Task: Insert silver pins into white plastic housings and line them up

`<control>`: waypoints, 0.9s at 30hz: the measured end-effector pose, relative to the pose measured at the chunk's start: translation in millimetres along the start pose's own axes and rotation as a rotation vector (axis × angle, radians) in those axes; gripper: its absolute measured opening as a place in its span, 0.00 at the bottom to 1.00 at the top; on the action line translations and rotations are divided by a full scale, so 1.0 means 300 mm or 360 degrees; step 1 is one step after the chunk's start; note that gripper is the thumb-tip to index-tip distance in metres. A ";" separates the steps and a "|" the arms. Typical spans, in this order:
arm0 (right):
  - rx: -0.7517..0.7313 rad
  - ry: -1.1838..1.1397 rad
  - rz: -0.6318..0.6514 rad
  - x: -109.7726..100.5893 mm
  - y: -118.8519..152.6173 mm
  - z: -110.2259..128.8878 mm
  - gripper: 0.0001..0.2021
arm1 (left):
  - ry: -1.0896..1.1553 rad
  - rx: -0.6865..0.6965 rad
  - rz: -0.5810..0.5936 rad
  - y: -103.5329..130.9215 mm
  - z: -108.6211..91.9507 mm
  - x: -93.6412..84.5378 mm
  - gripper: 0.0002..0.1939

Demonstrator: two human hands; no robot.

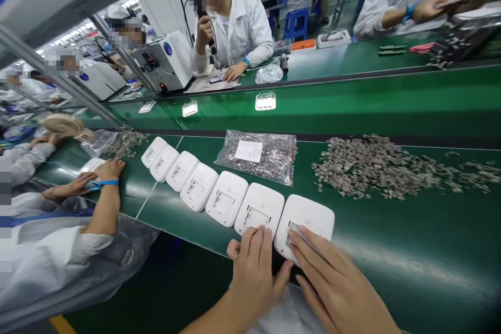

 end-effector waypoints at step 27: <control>0.1044 0.0259 -0.0274 -0.290 0.028 -1.355 0.23 | 0.0816 0.0385 0.0237 -0.819 -0.827 0.672 0.10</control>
Point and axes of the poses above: each hand's wrist, its own y-axis away from the middle knuckle, its own x-axis out of the palm, z = x × y, the point moved 7 cm from there along -y, towards the middle knuckle, and after that the axes turned 14 degrees about x, right-handed, at the moved point
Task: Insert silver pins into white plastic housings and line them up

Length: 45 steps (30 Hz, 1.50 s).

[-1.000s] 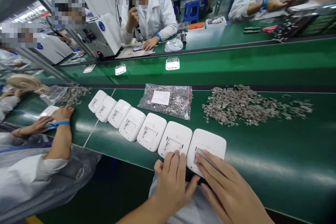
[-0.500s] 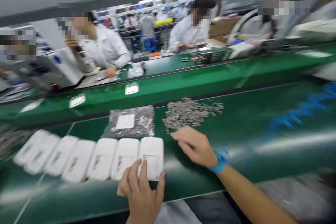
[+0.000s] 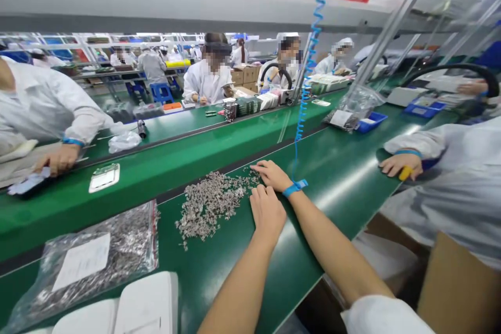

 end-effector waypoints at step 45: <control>0.0621 -0.1838 -0.0275 -0.057 0.094 0.081 0.15 | 0.0769 -0.0557 -0.1072 0.020 0.183 -0.128 0.11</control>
Point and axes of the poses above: each hand's wrist, its own y-axis away from the middle knuckle, its own x-axis out of the palm, z = x × y, the point moved 7 cm from there along -y, towards the middle knuckle, and after that the axes turned 14 degrees about x, right-handed, at the moved point
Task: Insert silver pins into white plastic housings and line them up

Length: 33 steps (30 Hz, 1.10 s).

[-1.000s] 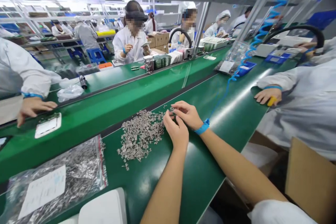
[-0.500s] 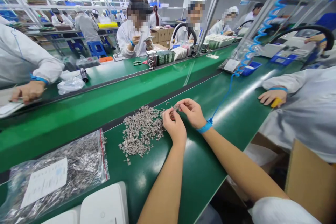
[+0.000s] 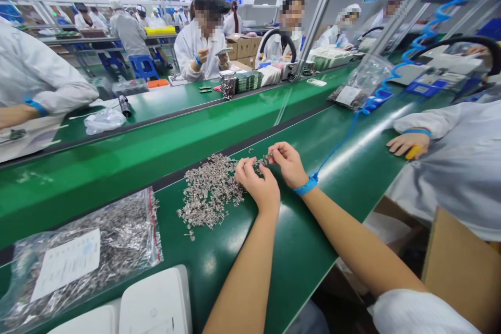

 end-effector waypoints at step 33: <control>-0.0169 0.0185 -0.0089 0.000 0.047 0.091 0.10 | 0.0155 0.0213 0.0000 -0.029 -0.012 -0.003 0.03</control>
Point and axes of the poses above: each hand's wrist, its own y-axis away from the middle knuckle, its own x-axis out of the palm, z = x × y, the point moved 7 cm from there along -y, towards the middle knuckle, and after that the axes turned 14 degrees about x, right-handed, at the moved point
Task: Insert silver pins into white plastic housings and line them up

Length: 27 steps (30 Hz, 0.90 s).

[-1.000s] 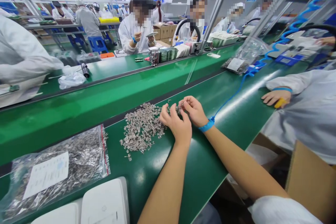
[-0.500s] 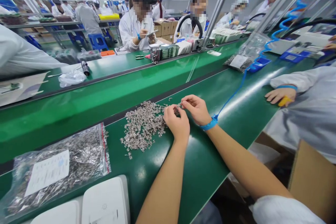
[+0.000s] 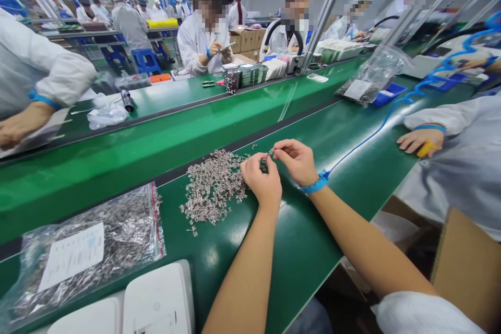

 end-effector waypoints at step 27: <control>-0.0512 0.0844 -0.0250 0.016 0.057 0.093 0.06 | 0.0272 -0.0412 -0.0031 0.004 0.069 0.020 0.05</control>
Point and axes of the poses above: each hand's wrist, its own y-axis away from the middle knuckle, its own x-axis out of the palm, z = x × y, the point moved 7 cm from there along -y, towards the middle knuckle, and after that the axes turned 14 degrees about x, right-handed, at the moved point
